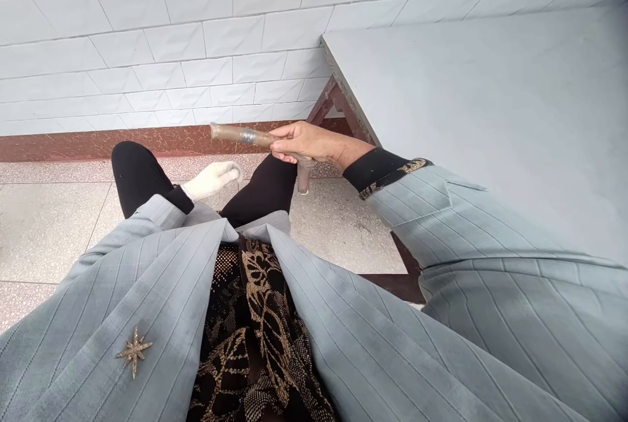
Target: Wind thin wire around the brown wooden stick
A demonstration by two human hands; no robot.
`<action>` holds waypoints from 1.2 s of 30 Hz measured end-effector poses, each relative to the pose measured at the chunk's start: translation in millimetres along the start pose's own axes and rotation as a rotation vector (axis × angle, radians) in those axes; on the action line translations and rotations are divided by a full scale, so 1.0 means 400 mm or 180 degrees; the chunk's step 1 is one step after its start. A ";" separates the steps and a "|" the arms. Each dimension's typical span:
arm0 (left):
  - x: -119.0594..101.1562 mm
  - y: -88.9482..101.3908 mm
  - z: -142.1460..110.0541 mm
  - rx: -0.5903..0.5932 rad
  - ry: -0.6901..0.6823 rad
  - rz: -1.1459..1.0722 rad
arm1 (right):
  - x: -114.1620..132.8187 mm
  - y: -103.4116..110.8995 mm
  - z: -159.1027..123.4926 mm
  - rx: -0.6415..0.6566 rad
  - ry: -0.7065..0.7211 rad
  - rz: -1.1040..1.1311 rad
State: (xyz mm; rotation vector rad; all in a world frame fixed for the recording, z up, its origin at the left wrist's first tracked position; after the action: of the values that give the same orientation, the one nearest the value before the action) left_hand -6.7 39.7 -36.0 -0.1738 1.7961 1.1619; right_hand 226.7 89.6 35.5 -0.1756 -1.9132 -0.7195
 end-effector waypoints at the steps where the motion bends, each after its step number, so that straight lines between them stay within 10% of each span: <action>1: -0.003 -0.009 0.001 0.0083 0.0032 -0.0017 | -0.004 0.001 0.004 -0.0141 -0.0004 0.0051; 16: -0.026 -0.021 0.014 0.0679 0.0374 0.1387 | -0.087 0.017 0.050 -0.0237 -0.0846 -0.0855; 26: -0.093 0.012 0.006 0.0699 0.0677 0.3110 | -0.089 -0.010 0.030 0.1066 -0.1109 -0.1223; 36: -0.038 0.048 0.022 0.0137 0.0088 0.1837 | -0.053 -0.011 0.008 0.1484 -0.0441 -0.0613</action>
State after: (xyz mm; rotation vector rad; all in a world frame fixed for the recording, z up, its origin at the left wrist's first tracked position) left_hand -3.7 51.4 -13.1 0.3815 1.9552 1.5163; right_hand 231.9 91.9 14.3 0.2593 -2.1959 -0.3741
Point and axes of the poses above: each hand's wrist, its own z-axis towards the middle knuckle, its own y-axis out of the back of the hand, x = y × z, the point moved 3 cm from there along z, towards the middle knuckle, and after that the axes turned 12 degrees about x, right-handed, at the moved point
